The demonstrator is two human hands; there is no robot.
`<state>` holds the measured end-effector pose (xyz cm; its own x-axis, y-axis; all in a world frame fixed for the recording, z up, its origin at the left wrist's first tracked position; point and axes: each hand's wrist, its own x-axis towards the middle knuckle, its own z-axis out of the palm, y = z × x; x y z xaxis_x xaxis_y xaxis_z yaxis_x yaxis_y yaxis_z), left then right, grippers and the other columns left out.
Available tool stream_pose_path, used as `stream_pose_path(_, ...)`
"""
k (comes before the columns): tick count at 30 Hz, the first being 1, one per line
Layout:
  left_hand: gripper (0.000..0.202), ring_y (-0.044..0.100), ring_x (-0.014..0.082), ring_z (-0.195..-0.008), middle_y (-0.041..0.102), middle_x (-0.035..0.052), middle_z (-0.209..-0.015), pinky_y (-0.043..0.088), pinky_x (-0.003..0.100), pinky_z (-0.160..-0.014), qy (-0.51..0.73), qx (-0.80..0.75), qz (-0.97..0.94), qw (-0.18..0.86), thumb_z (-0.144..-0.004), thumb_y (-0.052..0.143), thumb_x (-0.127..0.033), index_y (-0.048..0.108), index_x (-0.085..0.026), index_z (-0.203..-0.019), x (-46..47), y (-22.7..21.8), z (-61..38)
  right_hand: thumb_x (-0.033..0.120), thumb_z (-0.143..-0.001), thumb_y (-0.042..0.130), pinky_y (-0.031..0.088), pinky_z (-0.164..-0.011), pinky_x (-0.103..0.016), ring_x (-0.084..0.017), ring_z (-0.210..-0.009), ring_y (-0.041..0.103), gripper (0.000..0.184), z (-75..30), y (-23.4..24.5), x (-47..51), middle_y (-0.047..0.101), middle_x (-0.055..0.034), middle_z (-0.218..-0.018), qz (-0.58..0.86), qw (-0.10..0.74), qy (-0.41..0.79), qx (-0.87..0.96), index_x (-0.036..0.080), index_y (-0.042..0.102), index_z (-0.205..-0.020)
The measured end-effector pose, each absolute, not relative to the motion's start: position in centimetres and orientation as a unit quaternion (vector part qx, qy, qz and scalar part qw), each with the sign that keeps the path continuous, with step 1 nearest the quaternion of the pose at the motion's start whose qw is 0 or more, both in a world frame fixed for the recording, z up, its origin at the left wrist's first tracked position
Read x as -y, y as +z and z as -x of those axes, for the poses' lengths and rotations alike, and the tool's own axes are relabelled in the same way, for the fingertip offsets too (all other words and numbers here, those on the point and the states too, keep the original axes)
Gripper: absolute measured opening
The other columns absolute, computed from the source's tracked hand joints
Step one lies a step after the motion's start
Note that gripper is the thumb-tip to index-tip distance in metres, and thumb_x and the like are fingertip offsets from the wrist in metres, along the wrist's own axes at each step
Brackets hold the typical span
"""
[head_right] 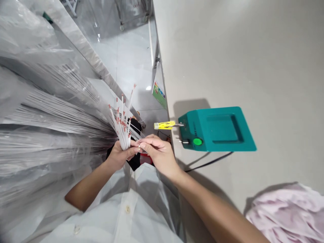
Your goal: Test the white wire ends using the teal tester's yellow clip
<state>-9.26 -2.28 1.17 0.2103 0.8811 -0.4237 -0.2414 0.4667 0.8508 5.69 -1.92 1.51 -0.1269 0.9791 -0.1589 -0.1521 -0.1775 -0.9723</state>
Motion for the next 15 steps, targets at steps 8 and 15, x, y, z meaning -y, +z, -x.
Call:
stream_pose_path(8, 0.028, 0.038, 0.0050, -0.035, 0.049, -0.0042, -0.041, 0.028, 0.020, -0.036, 0.414, -0.550, -0.362, 0.628, -0.067, 0.071, -0.041, 0.071, -0.014, -0.075, 2.8, 1.2, 8.4, 0.041, -0.071, 0.070, 0.041, -0.047, -0.025, -0.009, -0.048, 0.045, 0.021, -5.5, 1.4, 1.7, 0.054, 0.0026, -0.054, 0.491, 0.435, 0.667, 0.354, 0.020, 0.071, -0.074)
stream_pose_path(15, 0.021, 0.038, 0.0052, -0.038, 0.053, -0.0032, -0.047, 0.030, 0.020, -0.038, 0.431, -0.579, -0.351, 0.596, -0.068, 0.069, -0.035, 0.070, -0.014, -0.073, 2.8, 1.5, 7.4, 0.032, -0.074, 0.067, 0.046, -0.059, -0.028, -0.013, -0.063, 0.056, 0.012, -5.6, 1.7, 1.7, 0.063, -0.0017, -0.071, 0.531, 0.465, 0.524, 0.476, 0.021, 0.070, -0.070)
